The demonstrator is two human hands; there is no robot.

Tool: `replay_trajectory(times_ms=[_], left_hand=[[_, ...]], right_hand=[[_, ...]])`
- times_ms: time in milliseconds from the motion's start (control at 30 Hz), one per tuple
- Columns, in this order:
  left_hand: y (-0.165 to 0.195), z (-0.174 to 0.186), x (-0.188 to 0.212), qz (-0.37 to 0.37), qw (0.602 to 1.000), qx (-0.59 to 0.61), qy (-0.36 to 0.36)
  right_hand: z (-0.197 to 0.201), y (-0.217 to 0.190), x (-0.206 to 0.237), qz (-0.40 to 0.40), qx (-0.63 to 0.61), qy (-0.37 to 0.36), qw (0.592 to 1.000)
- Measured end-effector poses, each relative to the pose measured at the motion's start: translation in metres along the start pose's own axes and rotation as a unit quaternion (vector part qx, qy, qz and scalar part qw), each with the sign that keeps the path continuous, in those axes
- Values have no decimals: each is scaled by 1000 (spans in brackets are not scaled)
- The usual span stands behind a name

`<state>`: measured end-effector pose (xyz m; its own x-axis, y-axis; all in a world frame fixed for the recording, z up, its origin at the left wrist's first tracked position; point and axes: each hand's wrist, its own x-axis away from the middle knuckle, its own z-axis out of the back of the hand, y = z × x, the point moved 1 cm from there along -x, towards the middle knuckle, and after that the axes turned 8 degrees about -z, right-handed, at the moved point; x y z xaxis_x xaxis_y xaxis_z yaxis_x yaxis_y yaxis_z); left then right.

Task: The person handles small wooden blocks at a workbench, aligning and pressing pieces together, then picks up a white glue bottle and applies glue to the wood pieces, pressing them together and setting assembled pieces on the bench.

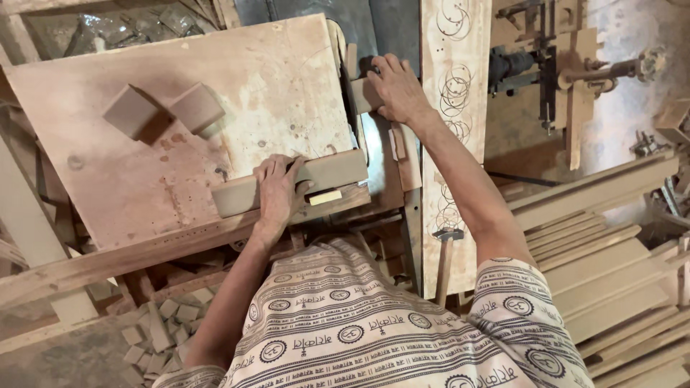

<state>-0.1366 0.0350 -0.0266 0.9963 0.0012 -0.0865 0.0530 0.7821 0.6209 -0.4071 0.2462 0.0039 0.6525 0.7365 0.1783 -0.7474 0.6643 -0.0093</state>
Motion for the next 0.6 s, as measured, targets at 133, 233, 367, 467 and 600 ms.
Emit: replay_trajectory(times_ms=[133, 233, 367, 467, 600], left_hand=[[-13, -7, 7, -10, 1000, 28, 0], [-34, -12, 11, 23, 999, 17, 17], [-51, -13, 13, 8, 1000, -7, -21], [-58, -7, 15, 31, 997, 8, -67], [-82, 20, 5, 66, 983, -121, -119]], right_hand=[[1, 15, 2, 6, -43, 3, 999], [17, 35, 32, -27, -52, 111, 992], [53, 30, 93, -160, -150, 178, 959], [73, -6, 128, -277, -344, 199, 875], [86, -91, 153, -165, -743, 205, 615]])
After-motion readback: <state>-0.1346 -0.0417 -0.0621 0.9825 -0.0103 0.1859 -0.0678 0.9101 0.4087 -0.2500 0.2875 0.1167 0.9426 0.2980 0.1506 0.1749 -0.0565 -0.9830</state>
